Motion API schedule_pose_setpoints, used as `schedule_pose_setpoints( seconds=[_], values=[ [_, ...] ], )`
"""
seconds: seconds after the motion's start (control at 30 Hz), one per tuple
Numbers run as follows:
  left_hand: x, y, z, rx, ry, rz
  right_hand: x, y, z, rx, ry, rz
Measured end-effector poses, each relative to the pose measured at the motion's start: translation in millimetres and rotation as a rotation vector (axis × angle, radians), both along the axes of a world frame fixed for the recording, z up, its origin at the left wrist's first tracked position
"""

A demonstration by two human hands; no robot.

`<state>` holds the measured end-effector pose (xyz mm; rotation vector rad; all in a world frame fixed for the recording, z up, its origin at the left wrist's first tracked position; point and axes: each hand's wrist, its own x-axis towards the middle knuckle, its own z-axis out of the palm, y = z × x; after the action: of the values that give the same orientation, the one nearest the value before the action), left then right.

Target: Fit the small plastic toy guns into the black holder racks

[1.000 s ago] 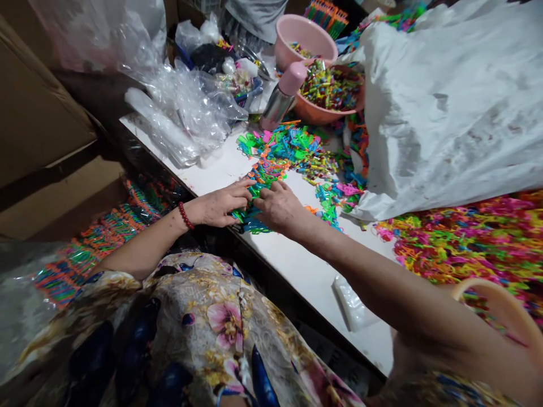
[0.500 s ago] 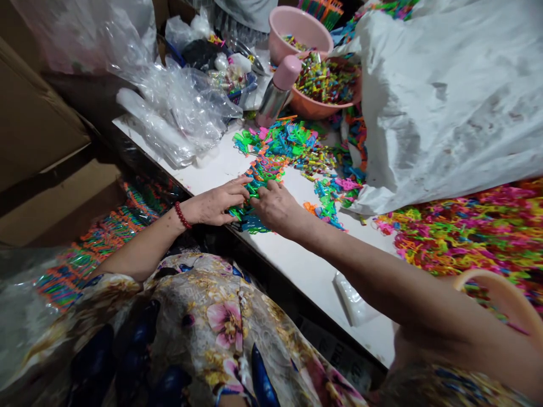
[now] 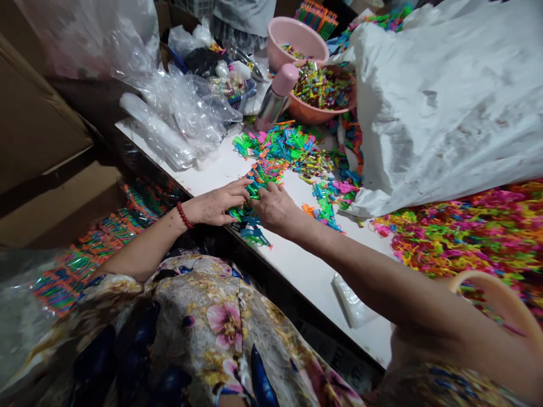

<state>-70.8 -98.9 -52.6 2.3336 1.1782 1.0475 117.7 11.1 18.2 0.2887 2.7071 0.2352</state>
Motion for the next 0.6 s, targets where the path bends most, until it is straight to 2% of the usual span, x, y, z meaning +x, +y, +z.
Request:
schedule_pose_setpoints(
  seconds=[0.33, 0.47, 0.6],
  values=[
    [11, 8, -4.3, 0.027, 0.0, 0.08, -5, 0, -5.1, 0.03, 0.056, -0.057],
    [22, 15, -11.7, 0.054, 0.05, 0.182, -7, 7, -4.2, 0.013, 0.092, -0.09],
    [35, 31, -24.9, 0.083, 0.018, 0.306, -9, 21, -10.4, -0.003, 0.129, -0.147]
  ],
)
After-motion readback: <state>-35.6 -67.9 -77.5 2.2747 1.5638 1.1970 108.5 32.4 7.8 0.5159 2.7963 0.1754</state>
